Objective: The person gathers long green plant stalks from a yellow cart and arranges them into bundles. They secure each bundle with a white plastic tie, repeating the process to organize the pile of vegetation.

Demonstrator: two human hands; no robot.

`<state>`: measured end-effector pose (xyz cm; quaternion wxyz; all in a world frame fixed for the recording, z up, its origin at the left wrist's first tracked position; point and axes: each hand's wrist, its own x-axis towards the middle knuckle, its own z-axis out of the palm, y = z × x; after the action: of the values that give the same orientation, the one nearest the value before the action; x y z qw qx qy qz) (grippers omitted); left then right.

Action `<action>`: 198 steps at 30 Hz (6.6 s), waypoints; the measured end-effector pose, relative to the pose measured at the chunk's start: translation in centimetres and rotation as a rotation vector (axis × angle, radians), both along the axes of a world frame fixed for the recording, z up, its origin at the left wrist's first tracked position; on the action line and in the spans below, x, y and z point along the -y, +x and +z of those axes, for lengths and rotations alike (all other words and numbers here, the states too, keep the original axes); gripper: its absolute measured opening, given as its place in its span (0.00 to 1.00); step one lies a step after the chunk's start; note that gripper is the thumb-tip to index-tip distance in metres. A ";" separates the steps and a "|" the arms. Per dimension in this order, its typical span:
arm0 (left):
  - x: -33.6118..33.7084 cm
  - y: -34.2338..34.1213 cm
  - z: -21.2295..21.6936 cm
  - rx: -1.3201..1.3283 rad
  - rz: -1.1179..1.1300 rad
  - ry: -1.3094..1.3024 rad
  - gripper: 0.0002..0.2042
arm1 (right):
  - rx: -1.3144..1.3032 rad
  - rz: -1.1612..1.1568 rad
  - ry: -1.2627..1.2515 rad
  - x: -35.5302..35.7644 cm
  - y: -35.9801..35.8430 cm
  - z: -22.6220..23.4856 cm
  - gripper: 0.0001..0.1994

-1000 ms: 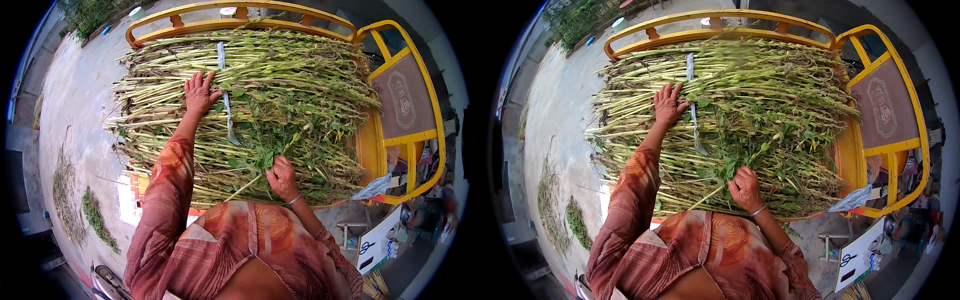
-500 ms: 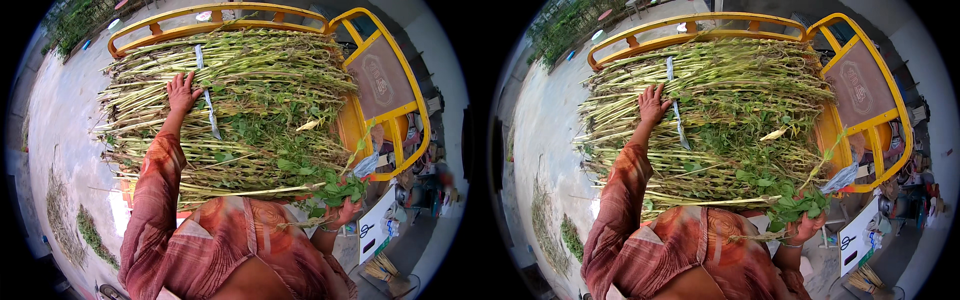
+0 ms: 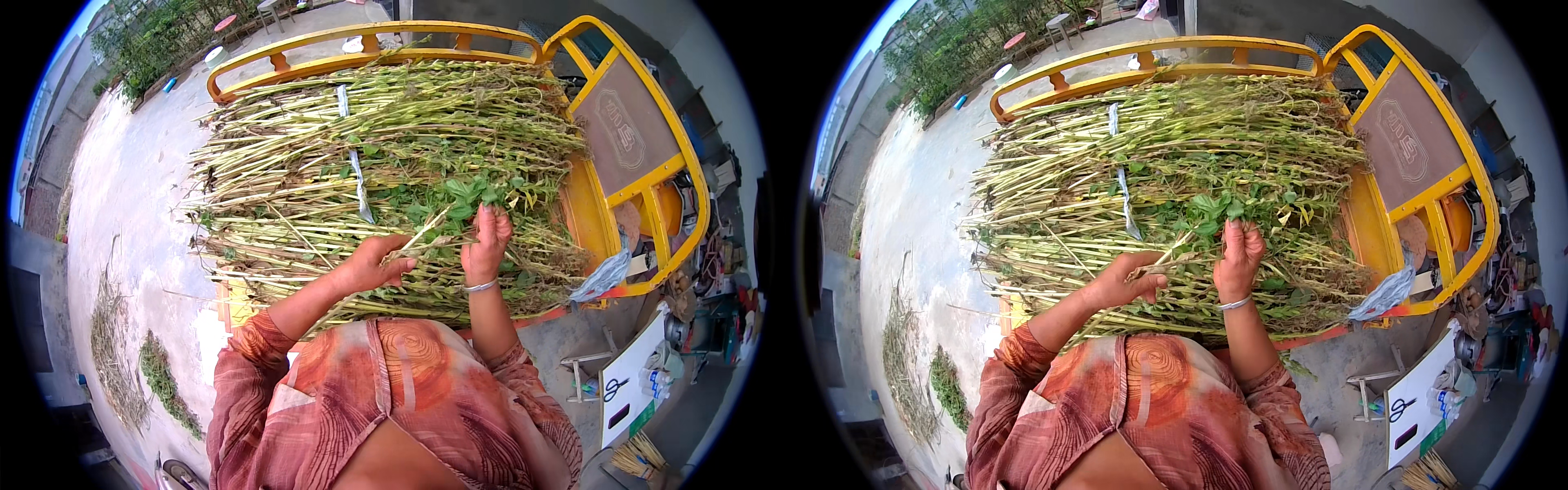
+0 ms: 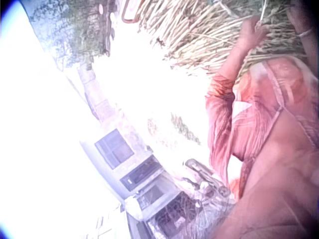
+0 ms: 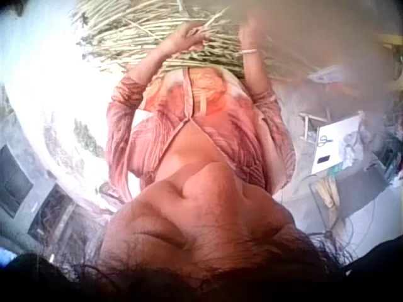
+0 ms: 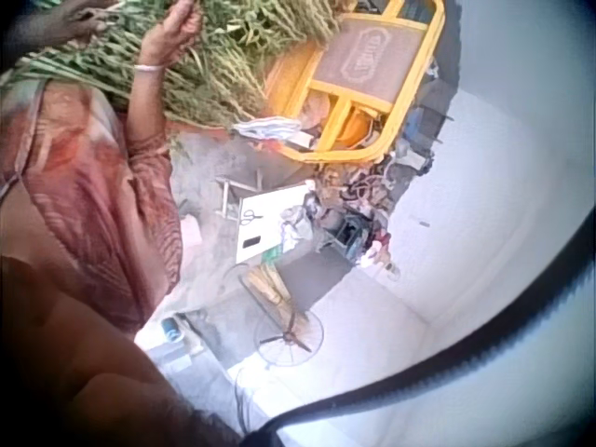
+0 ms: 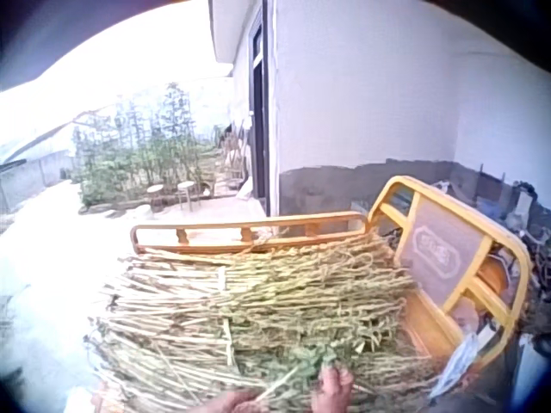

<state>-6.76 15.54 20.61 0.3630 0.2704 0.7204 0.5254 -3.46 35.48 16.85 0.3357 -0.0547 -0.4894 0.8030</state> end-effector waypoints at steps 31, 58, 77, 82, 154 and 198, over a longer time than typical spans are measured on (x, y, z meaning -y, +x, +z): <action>8.8 -2.1 -12.4 -0.706 0.564 -0.101 0.07 | 1.063 0.084 1.394 0.8 -7.3 -11.3 0.26; 5.3 -5.6 -17.9 -1.005 0.513 -0.831 0.27 | 0.827 0.173 1.132 -16.5 -6.3 -6.7 0.20; 5.9 -2.9 -17.2 -1.000 0.520 -0.685 0.12 | 0.305 -0.284 0.445 -27.8 -3.2 7.9 0.07; 4.8 -2.4 -10.9 -0.293 0.734 0.041 0.11 | 0.162 -0.265 0.508 -21.6 -2.8 9.7 0.05; -4.4 -7.0 8.3 -0.173 0.116 0.572 0.56 | -0.137 0.341 -0.185 -10.7 -0.5 15.3 0.18; 33.4 37.1 -14.3 0.017 2.504 -0.260 0.14 | -0.019 0.477 2.073 13.4 -7.0 -13.7 0.07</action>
<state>30.37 -17.86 6.30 -0.3549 -0.6379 0.5264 0.4359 -10.50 22.10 3.20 0.0560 0.3615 -0.9298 0.0392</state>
